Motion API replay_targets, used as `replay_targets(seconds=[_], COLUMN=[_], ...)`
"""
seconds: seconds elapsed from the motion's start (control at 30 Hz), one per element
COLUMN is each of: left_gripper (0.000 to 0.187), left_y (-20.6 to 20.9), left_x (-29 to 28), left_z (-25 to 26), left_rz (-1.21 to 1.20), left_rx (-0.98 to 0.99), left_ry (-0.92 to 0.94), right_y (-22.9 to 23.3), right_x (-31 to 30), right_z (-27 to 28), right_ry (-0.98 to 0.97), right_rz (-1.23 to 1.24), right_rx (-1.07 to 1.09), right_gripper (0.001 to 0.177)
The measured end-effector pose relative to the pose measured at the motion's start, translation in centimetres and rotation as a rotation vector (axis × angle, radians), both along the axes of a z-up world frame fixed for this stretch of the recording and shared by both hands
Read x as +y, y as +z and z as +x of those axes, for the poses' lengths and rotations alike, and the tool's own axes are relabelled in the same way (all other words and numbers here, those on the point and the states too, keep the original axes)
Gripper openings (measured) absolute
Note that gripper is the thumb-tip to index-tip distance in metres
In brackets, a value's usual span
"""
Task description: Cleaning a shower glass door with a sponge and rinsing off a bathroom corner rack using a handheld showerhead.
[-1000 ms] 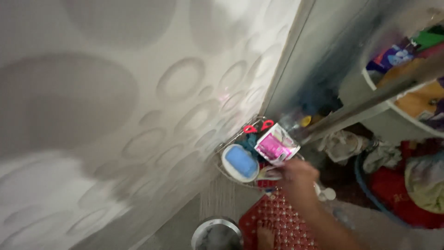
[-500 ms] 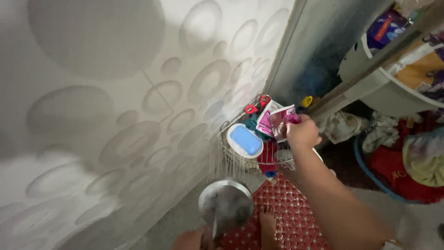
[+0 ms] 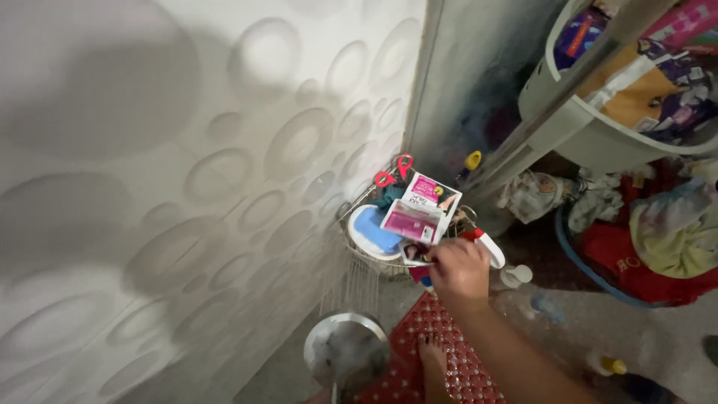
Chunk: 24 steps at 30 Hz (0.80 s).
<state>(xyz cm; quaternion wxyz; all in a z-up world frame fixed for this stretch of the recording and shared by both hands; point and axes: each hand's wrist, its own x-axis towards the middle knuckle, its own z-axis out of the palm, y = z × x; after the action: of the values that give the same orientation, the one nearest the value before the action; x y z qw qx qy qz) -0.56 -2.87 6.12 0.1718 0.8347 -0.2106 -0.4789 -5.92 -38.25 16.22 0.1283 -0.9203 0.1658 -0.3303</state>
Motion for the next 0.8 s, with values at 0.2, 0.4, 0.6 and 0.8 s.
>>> replay_targets(seconds=[0.2, 0.4, 0.6, 0.8], left_gripper=[0.047, 0.045, 0.054, 0.049], left_y=[0.4, 1.0, 11.4, 10.1], left_x=[-0.9, -1.2, -6.8, -7.6], left_z=[-0.6, -1.2, 1.1, 0.6], left_rz=[-0.021, -0.051, 0.052, -0.102], left_rx=[-0.062, -0.13, -0.056, -0.101], left_ry=[0.083, 0.197, 0.356, 0.626], right_y=[-2.7, -5.3, -3.7, -5.9], right_x=[-1.7, -2.7, -4.9, -5.1], right_z=[-2.4, -4.4, -3.1, -1.7], right_ry=[0.113, -0.038, -0.294, -0.226], right_rz=[0.329, 1.231, 1.648, 1.706], right_rx=[0.059, -0.109, -0.126, 0.054], right_gripper=[0.02, 0.012, 0.017, 0.021])
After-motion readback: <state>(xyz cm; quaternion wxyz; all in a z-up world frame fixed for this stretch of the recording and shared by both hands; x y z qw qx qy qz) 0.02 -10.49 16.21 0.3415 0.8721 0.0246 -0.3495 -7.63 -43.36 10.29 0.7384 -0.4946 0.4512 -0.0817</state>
